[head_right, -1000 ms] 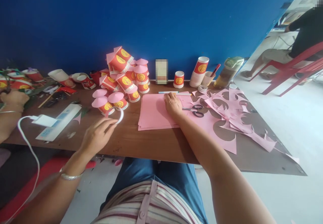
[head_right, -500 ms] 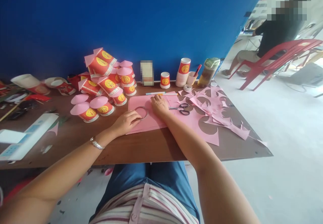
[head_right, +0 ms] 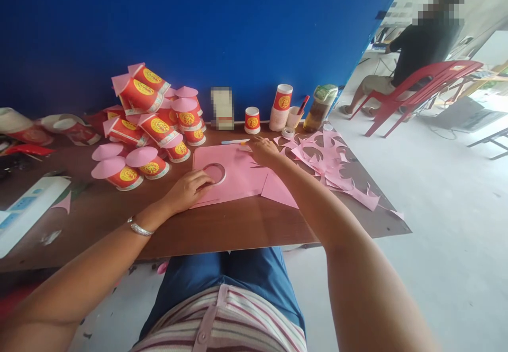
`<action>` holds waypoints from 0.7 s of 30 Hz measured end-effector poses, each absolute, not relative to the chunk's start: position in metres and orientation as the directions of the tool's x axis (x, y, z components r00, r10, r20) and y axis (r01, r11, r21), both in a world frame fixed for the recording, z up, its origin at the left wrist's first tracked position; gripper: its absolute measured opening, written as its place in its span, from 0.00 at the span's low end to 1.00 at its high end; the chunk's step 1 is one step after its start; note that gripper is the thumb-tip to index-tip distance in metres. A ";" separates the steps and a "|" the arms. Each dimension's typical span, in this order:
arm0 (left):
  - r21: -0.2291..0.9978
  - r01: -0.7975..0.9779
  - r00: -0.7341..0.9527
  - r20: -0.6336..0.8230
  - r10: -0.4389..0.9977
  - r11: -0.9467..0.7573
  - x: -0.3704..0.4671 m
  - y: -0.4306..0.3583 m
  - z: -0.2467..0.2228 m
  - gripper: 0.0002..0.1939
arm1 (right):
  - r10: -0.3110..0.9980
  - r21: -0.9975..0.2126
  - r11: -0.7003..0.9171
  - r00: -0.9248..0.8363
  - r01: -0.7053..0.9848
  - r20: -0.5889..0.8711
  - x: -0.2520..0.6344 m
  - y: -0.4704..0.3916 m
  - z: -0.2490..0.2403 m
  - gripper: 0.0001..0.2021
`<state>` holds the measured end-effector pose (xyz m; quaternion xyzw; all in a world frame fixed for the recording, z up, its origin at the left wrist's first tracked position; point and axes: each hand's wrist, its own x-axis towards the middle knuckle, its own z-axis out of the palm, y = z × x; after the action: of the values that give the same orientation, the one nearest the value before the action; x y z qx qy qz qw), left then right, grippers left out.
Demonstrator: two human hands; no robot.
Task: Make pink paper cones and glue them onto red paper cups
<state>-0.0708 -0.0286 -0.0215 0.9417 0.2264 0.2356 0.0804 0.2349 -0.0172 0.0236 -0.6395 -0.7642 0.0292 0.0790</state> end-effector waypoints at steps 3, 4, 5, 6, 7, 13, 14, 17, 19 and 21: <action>0.250 0.377 0.791 0.415 0.450 -0.892 -0.071 -0.030 -0.022 0.07 | 0.979 -0.124 0.164 -0.147 0.979 0.138 0.246 -0.047 0.027 0.25; 0.246 0.378 0.789 0.418 0.450 -0.892 -0.071 -0.030 -0.022 0.07 | 0.977 -0.112 0.155 -0.135 0.982 0.167 0.248 -0.062 0.030 0.24; 0.243 0.381 0.787 0.422 0.451 -0.892 -0.071 -0.030 -0.022 0.07 | 0.978 -0.097 0.138 -0.120 0.986 0.172 0.249 -0.081 0.032 0.21; 0.239 0.383 0.785 0.424 0.451 -0.892 -0.071 -0.030 -0.022 0.07 | 0.983 -0.076 0.131 -0.120 0.988 0.141 0.249 -0.101 0.034 0.19; 0.234 0.384 0.786 0.425 0.449 -0.893 -0.071 -0.031 -0.022 0.06 | 0.988 -0.049 0.126 -0.121 0.991 0.095 0.248 -0.122 0.036 0.16; 0.214 0.374 0.790 0.436 0.431 -0.902 -0.071 -0.030 -0.021 0.06 | 0.987 0.273 0.160 -0.158 0.949 -0.031 0.236 -0.209 0.024 0.09; 0.210 0.377 0.788 0.439 0.432 -0.902 -0.071 -0.030 -0.021 0.06 | 0.987 0.323 0.162 -0.156 0.933 -0.046 0.235 -0.211 0.022 0.08; 0.187 0.384 0.783 0.453 0.426 -0.904 -0.071 -0.031 -0.021 0.06 | 0.988 0.398 0.152 -0.140 0.905 -0.060 0.233 -0.208 0.021 0.12; 0.175 0.376 0.782 0.468 0.413 -0.910 -0.071 -0.032 -0.021 0.06 | 0.989 0.408 0.145 -0.140 0.901 -0.042 0.232 -0.203 0.023 0.15; 0.171 0.369 0.782 0.474 0.405 -0.913 -0.071 -0.033 -0.020 0.06 | 0.988 0.418 0.146 -0.152 0.897 -0.020 0.233 -0.200 0.026 0.21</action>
<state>-0.0708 -0.0326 -0.0205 0.9432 0.2053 0.2589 0.0345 0.2326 -0.2002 0.0258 -0.6345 -0.7426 -0.1562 -0.1467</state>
